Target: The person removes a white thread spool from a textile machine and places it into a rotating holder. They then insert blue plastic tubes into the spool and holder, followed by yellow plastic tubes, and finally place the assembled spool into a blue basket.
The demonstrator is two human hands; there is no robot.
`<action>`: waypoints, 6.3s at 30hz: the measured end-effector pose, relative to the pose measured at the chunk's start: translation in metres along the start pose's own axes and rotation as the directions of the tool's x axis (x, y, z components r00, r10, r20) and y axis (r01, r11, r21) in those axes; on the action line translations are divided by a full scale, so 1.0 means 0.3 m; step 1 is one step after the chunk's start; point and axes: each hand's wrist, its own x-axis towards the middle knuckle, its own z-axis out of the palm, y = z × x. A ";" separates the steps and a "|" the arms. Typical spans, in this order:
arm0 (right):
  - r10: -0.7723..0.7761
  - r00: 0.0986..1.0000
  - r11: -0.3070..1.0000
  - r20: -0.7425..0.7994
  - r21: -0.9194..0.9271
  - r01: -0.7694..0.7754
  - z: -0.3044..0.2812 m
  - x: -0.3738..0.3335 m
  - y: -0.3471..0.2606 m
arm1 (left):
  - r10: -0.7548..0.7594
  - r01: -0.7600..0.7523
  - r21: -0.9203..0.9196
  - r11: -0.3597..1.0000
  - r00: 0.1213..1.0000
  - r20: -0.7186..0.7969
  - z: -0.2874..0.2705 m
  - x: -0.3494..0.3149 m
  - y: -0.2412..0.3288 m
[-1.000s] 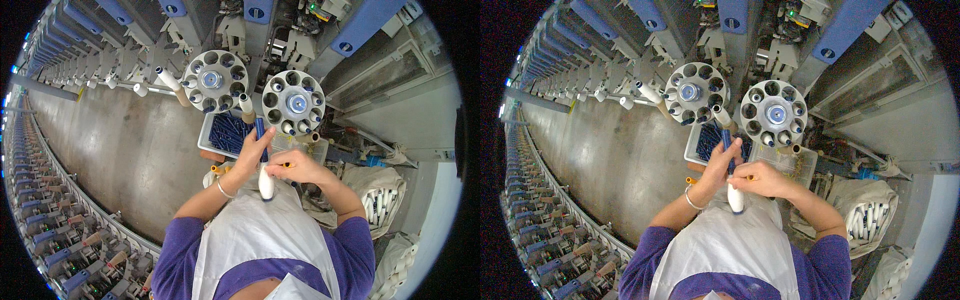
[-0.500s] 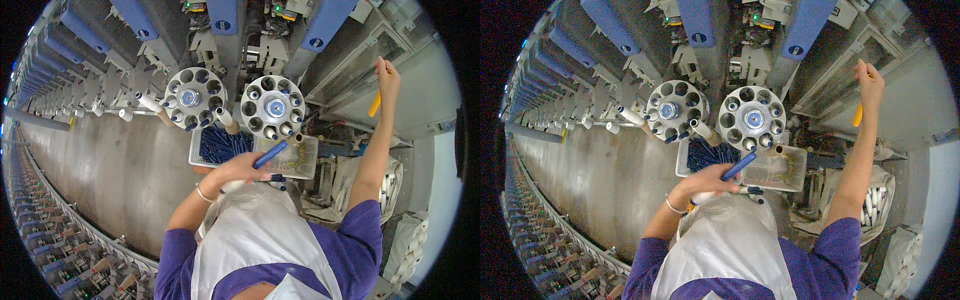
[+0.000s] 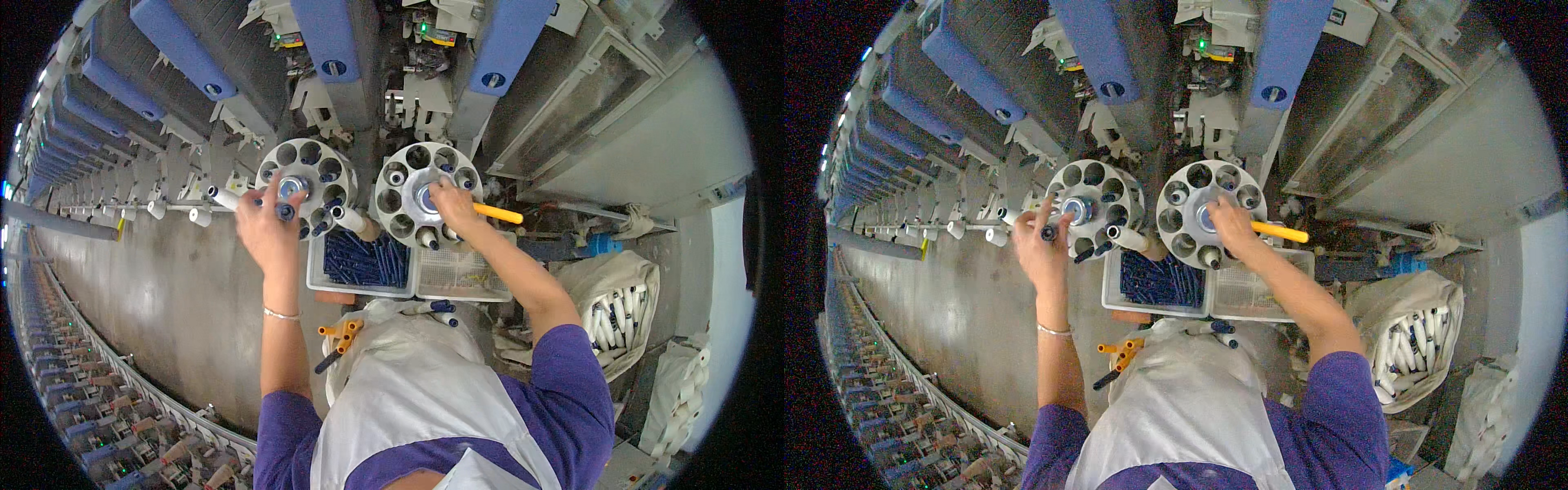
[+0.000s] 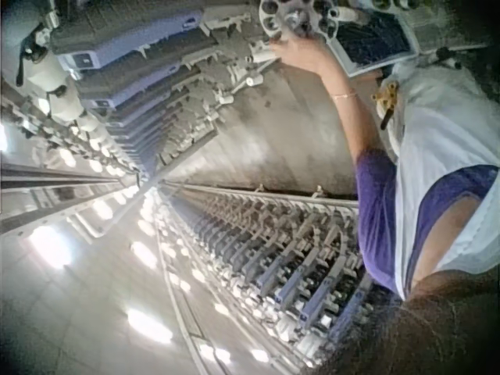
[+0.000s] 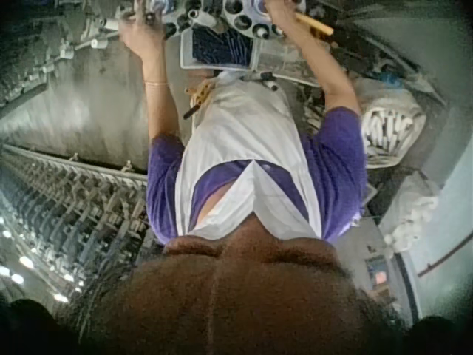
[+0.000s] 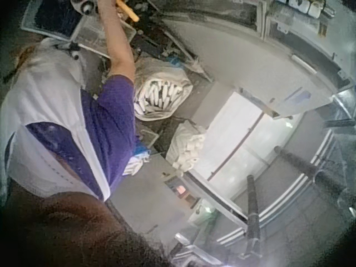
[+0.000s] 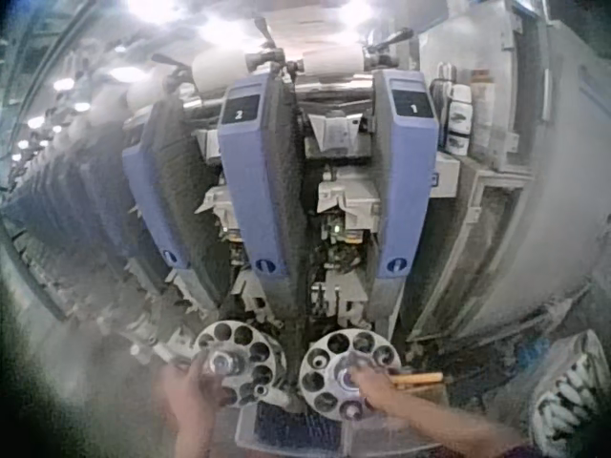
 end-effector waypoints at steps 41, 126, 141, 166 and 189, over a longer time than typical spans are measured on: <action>0.176 0.966 0.908 0.191 0.348 -0.234 -0.098 -0.275 -0.037 | 0.249 0.192 -0.356 0.914 0.427 0.869 -0.083 -0.323 -0.144; 0.351 0.914 0.570 -0.202 0.821 -0.037 -0.765 -0.608 0.168 | 0.461 0.772 -0.580 0.258 0.430 0.777 0.339 -0.316 0.592; 0.281 0.950 0.575 -0.133 0.816 -0.056 -0.694 -0.471 0.152 | 0.866 0.265 -0.868 0.420 0.168 0.471 0.289 -0.328 0.677; 0.338 0.935 0.856 0.107 0.378 -0.352 -0.316 -0.341 0.097 | 0.373 0.335 -0.645 0.687 0.600 0.708 0.275 -0.241 0.175; 0.285 0.882 0.471 0.376 0.747 -0.470 -0.304 -0.564 -0.107 | 0.773 0.257 -0.735 0.627 -0.086 0.629 0.194 -0.652 0.194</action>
